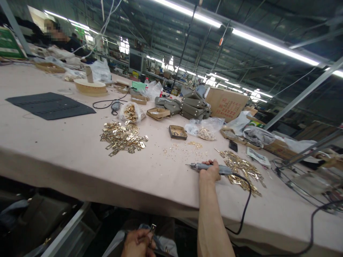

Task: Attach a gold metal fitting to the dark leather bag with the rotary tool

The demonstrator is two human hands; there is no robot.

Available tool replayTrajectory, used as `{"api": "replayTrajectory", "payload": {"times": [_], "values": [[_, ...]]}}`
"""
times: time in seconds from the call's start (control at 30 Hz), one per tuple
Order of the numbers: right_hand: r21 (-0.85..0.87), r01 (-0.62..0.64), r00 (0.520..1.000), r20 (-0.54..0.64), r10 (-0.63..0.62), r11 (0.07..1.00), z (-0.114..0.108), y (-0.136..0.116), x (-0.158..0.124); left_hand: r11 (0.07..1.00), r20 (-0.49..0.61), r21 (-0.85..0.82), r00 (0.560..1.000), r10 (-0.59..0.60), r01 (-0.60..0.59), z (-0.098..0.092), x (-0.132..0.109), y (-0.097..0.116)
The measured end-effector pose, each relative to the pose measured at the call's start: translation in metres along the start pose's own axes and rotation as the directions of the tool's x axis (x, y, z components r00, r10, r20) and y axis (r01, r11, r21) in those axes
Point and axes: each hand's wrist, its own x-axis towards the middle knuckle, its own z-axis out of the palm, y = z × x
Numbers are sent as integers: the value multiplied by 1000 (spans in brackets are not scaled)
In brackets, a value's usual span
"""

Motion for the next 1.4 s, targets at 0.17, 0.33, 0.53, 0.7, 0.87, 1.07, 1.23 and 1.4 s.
{"api": "replayTrajectory", "payload": {"times": [0.17,0.33,0.53,0.7,0.87,1.07,1.23,1.4], "values": [[-13,10,1000,8,-10,1000,-1,0,0,1000,-3,23,1000,0,0,-2,4,-6],[-15,10,1000,-3,-10,1000,-1,0,1,1000,24,20,1000,-12,12,-4,7,-12],[-3,-10,1000,-16,10,1000,1,-2,-3,1000,4,0,1000,6,-6,-2,4,-10],[6,-13,999,-34,13,1000,2,-4,-5,1000,-16,-26,1000,2,-2,2,0,-4],[15,-26,999,-32,26,1000,3,-6,-7,1000,-16,-13,1000,-7,7,1,1,-5],[46,-65,998,31,64,997,0,-14,-16,1000,11,1,1000,1,-1,-3,7,-12],[79,-127,980,165,112,989,-9,-38,-32,999,40,-35,999,-5,6,-3,10,-16],[96,-176,933,334,135,980,-49,-77,-64,998,43,-42,999,-33,35,0,8,-11]]}}
